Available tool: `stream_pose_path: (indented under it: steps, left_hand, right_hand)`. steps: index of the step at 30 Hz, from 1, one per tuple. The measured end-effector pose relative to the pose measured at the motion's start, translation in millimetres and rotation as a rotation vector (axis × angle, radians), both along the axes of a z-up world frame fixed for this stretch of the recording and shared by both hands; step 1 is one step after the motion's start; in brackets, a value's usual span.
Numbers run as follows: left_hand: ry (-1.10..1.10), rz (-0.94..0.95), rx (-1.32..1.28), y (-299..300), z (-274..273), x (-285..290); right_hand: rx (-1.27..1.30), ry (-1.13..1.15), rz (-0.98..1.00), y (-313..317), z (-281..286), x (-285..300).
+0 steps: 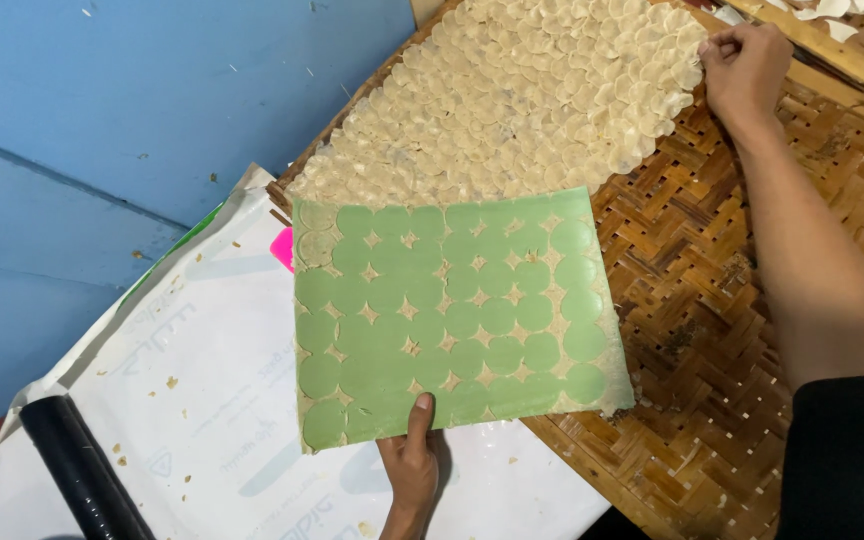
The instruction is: Removing small circular dough pieces from a stencil and placing them on a drying tray, followed by applying more dough to the stencil.
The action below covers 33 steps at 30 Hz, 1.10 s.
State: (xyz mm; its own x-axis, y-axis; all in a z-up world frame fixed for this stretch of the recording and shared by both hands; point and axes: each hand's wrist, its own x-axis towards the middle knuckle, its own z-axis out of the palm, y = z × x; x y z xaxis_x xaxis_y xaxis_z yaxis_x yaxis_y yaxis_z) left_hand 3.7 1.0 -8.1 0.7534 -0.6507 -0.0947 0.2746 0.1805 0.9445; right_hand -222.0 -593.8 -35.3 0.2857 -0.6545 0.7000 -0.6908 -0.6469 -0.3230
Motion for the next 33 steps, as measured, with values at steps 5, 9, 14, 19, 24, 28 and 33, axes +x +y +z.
stream_pose_path:
  steps: [5,9,14,19,24,28,33]
  left_hand:
    - [0.031,-0.01,-0.031,-0.2,-0.3,0.0]
    - [0.099,-0.029,-0.078,0.7,0.2,-0.8]
    - [0.144,-0.04,-0.115,-1.1,0.7,-0.4]
    - [0.225,-0.05,-0.121,0.4,-3.4,2.9]
    - [0.402,-0.06,-0.287,-2.6,10.2,6.3]
    - [0.445,-0.043,-0.311,3.3,32.3,11.6]
    - [0.239,0.034,-0.283,36.7,64.7,33.9]
  right_hand:
    - [-0.066,0.085,0.002,14.9,8.4,1.5]
    - [-0.107,0.102,0.021,28.0,20.8,5.3]
    - [-0.104,0.128,0.01,16.8,14.2,-0.2]
    - [-0.058,-0.029,0.018,11.0,-0.8,-7.1]
    - [-0.076,0.022,0.177,105.9,42.6,11.3]
    - [-0.013,0.142,0.276,184.0,78.9,23.2]
    - [0.157,0.149,0.485,267.2,129.9,56.7]
